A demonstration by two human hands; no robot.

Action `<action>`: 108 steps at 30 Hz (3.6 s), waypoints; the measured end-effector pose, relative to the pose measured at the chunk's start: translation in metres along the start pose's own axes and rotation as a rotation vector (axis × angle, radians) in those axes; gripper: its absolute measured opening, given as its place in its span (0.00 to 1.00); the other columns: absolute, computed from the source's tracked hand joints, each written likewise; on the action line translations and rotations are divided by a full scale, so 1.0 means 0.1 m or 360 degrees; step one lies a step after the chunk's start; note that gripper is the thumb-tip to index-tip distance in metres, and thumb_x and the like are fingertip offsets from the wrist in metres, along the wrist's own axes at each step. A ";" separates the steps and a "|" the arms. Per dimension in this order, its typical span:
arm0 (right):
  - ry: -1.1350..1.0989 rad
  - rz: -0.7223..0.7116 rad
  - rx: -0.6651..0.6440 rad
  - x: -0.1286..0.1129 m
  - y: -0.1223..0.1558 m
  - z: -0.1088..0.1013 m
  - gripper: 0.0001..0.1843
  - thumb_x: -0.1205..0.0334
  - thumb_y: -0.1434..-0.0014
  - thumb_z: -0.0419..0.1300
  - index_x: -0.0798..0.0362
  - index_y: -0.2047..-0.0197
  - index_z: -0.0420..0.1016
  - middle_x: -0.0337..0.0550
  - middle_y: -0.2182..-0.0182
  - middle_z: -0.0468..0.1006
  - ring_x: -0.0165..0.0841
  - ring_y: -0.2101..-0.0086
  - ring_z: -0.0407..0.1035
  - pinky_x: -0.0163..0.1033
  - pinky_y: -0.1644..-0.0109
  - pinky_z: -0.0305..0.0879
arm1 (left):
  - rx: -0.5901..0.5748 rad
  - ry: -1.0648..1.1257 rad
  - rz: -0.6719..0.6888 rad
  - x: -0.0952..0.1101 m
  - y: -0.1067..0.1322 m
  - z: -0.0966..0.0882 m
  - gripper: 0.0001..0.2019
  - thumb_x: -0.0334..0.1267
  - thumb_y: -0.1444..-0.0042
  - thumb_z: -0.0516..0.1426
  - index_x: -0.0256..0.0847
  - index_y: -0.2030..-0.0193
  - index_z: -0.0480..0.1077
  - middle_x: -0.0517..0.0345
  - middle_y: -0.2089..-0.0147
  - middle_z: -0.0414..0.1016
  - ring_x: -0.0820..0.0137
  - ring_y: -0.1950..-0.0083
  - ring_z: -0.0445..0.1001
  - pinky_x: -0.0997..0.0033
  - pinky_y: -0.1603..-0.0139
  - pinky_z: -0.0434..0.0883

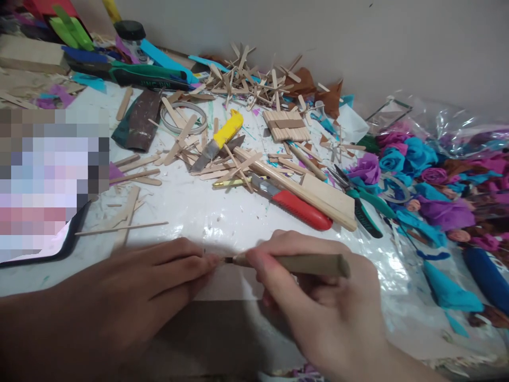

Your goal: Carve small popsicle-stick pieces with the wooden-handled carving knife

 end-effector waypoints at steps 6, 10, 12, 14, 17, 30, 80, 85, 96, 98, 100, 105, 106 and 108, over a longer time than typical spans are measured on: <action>-0.0485 0.0441 0.0211 0.20 0.26 0.07 0.16 0.49 0.34 0.80 0.44 0.73 0.92 0.40 0.82 0.83 0.30 0.82 0.76 0.31 0.75 0.76 | -0.0003 0.0053 0.0014 0.02 0.00 0.00 0.31 0.27 0.14 0.40 0.34 0.54 0.85 0.51 0.51 0.87 0.61 0.51 0.79 0.62 0.46 0.77; -0.0789 0.0592 0.0155 0.32 0.27 0.10 0.10 0.50 0.37 0.83 0.45 0.66 0.96 0.43 0.78 0.87 0.31 0.80 0.78 0.30 0.75 0.77 | -0.0010 0.0061 0.0017 -0.01 0.02 0.01 0.28 0.29 0.13 0.42 0.35 0.53 0.84 0.51 0.52 0.86 0.61 0.52 0.78 0.61 0.47 0.77; -0.0947 0.0579 0.0075 0.37 0.23 0.09 0.07 0.51 0.36 0.83 0.43 0.62 0.97 0.43 0.75 0.88 0.31 0.79 0.80 0.31 0.72 0.80 | -0.0009 0.0066 0.0030 -0.02 0.03 0.01 0.28 0.29 0.13 0.43 0.36 0.55 0.84 0.51 0.53 0.86 0.61 0.53 0.78 0.61 0.48 0.77; -0.1035 0.0528 0.0045 0.40 0.20 0.06 0.06 0.52 0.34 0.82 0.43 0.60 0.96 0.42 0.74 0.89 0.30 0.78 0.80 0.31 0.70 0.81 | -0.0008 0.0071 0.0007 -0.02 0.04 0.01 0.29 0.29 0.13 0.42 0.36 0.56 0.84 0.52 0.52 0.86 0.61 0.52 0.79 0.60 0.47 0.78; -0.1022 0.0506 0.0050 0.43 0.22 0.03 0.05 0.54 0.33 0.81 0.44 0.61 0.96 0.42 0.75 0.87 0.31 0.77 0.80 0.32 0.71 0.81 | -0.0034 0.0081 -0.0050 0.00 0.05 0.01 0.29 0.29 0.12 0.42 0.36 0.53 0.85 0.54 0.48 0.87 0.62 0.48 0.80 0.62 0.42 0.78; -0.0529 0.0592 0.0222 0.19 0.30 0.09 0.16 0.42 0.40 0.82 0.42 0.71 0.93 0.45 0.79 0.85 0.37 0.79 0.77 0.40 0.73 0.79 | -0.0038 0.0117 -0.0112 0.00 0.03 0.01 0.23 0.28 0.15 0.48 0.37 0.53 0.85 0.52 0.51 0.86 0.61 0.50 0.81 0.60 0.45 0.80; -0.1054 0.0526 -0.0007 0.51 0.19 0.06 0.05 0.54 0.32 0.80 0.44 0.59 0.96 0.45 0.71 0.90 0.30 0.76 0.81 0.30 0.70 0.80 | 0.0063 0.0164 -0.0088 -0.02 0.01 0.02 0.28 0.28 0.14 0.43 0.35 0.56 0.85 0.49 0.51 0.87 0.61 0.52 0.80 0.61 0.45 0.79; -0.1036 0.0539 0.0002 0.45 0.16 0.07 0.06 0.53 0.31 0.80 0.44 0.59 0.96 0.45 0.72 0.90 0.30 0.75 0.81 0.29 0.70 0.80 | 0.0051 0.0159 -0.0082 0.00 0.00 0.03 0.29 0.29 0.13 0.42 0.36 0.55 0.84 0.50 0.53 0.87 0.61 0.52 0.80 0.62 0.46 0.79; -0.1033 0.0469 0.0017 0.51 0.15 0.04 0.08 0.51 0.33 0.81 0.45 0.59 0.96 0.44 0.73 0.89 0.29 0.76 0.79 0.30 0.72 0.78 | 0.0009 0.0132 -0.0077 -0.02 0.00 -0.01 0.30 0.29 0.12 0.40 0.35 0.55 0.83 0.53 0.50 0.88 0.62 0.52 0.80 0.62 0.49 0.79; -0.1050 0.0495 0.0008 0.52 0.17 0.02 0.08 0.50 0.33 0.81 0.44 0.60 0.95 0.44 0.72 0.90 0.29 0.76 0.78 0.28 0.72 0.77 | 0.0023 0.0140 -0.0041 -0.03 -0.01 0.00 0.31 0.30 0.12 0.39 0.36 0.55 0.83 0.54 0.50 0.88 0.63 0.53 0.80 0.62 0.51 0.79; -0.1064 0.0508 -0.0010 0.53 0.17 0.02 0.08 0.50 0.33 0.81 0.43 0.60 0.95 0.44 0.71 0.90 0.28 0.76 0.78 0.27 0.72 0.76 | 0.0027 0.0144 -0.0031 -0.04 0.00 0.01 0.33 0.31 0.11 0.37 0.36 0.56 0.83 0.54 0.51 0.88 0.63 0.53 0.80 0.62 0.51 0.79; -0.1050 0.0565 -0.0008 0.55 0.17 0.04 0.09 0.49 0.34 0.82 0.44 0.61 0.95 0.44 0.71 0.90 0.28 0.76 0.78 0.27 0.72 0.76 | 0.0016 0.0107 -0.0026 -0.03 0.04 0.02 0.31 0.30 0.12 0.39 0.35 0.53 0.84 0.53 0.48 0.88 0.63 0.52 0.81 0.62 0.47 0.79; -0.1038 0.0567 -0.0004 0.55 0.17 0.05 0.09 0.49 0.34 0.82 0.44 0.61 0.95 0.45 0.71 0.90 0.28 0.76 0.79 0.27 0.73 0.75 | 0.0010 0.0116 -0.0023 -0.02 0.05 0.02 0.31 0.30 0.12 0.39 0.35 0.52 0.84 0.53 0.48 0.88 0.63 0.51 0.81 0.62 0.47 0.79; -0.1027 0.0543 -0.0012 0.54 0.17 0.06 0.09 0.50 0.34 0.82 0.45 0.61 0.95 0.45 0.72 0.89 0.28 0.77 0.78 0.26 0.73 0.75 | -0.0005 0.0140 -0.0048 -0.02 0.05 0.01 0.32 0.31 0.11 0.38 0.35 0.52 0.84 0.53 0.49 0.88 0.63 0.52 0.80 0.62 0.48 0.79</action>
Point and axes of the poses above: each hand's wrist, its own y-axis away from the middle knuckle, its own z-axis out of the palm, x = y × z, the point moved 3 cm from there along -y, towards the middle knuckle
